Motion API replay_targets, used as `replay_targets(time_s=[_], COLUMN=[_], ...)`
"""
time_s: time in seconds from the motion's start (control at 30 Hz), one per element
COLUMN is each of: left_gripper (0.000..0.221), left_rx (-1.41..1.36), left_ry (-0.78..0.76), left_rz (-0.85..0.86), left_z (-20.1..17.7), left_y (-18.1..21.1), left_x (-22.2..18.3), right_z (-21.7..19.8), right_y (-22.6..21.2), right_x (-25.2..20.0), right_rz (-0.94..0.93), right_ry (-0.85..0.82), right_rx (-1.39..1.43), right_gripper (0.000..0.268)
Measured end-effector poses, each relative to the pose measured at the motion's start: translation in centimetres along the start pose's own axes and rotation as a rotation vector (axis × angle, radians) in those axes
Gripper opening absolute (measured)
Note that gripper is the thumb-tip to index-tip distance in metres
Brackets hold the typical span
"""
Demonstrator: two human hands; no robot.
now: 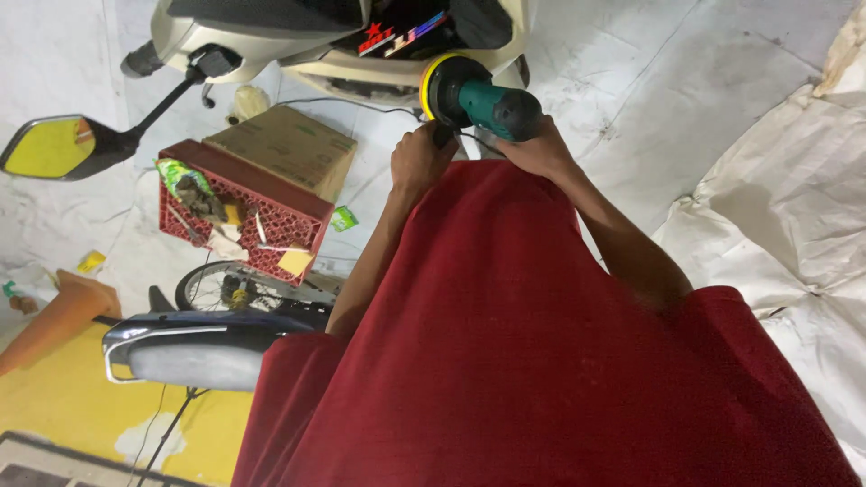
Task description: The person uses a handheld electric polisher with a yellow pad to buff the front fairing of a beige motorcycle. They systematically move the tool across the plastic bodywork, covering the area around the headlight and the lower front panel.
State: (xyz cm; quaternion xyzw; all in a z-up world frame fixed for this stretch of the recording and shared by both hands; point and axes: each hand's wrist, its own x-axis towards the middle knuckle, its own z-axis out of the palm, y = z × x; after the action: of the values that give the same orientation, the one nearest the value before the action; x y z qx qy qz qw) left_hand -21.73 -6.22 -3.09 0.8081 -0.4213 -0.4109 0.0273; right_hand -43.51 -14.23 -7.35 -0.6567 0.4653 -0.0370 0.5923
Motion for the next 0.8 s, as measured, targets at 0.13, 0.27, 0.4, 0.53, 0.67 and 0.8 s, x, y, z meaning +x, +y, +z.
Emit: replay_targets(time_s=[0.13, 0.27, 0.4, 0.53, 0.67, 0.8], left_gripper=[0.035, 0.035, 0.039, 0.038, 0.036, 0.036], left_rx=[0.013, 0.039, 0.041, 0.040, 0.057, 0.057], left_ry=[-0.013, -0.027, -0.022, -0.040, -0.061, -0.082], left_rz=[-0.014, -0.003, 0.027, 0.069, 0.087, 0.130], left_z=[-1.9, -2.2, -1.5, -1.1, -0.5, 0.7], left_y=[-1.8, -2.9, -3.4, -2.4, -1.2, 0.3], left_x=[-1.1, -0.7, 0.0, 1.1, 2.4, 2.9], right_z=[1.9, 2.7, 1.9, 2.1, 1.0, 0.1], right_y=[-1.1, -2.3, -4.7, -0.8, 0.0, 2.2], right_x=[-0.1, -0.4, -0.9, -0.7, -0.5, -1.0], right_rz=[0.053, 0.012, 0.148, 0.113, 0.113, 0.173], right_ry=[-0.024, 0.052, 0.029, 0.074, 0.089, 0.114], right_rx=[-0.017, -0.062, 0.006, 0.041, 0.035, 0.041], right_gripper=[0.034, 0.036, 0.039, 0.037, 0.038, 0.038])
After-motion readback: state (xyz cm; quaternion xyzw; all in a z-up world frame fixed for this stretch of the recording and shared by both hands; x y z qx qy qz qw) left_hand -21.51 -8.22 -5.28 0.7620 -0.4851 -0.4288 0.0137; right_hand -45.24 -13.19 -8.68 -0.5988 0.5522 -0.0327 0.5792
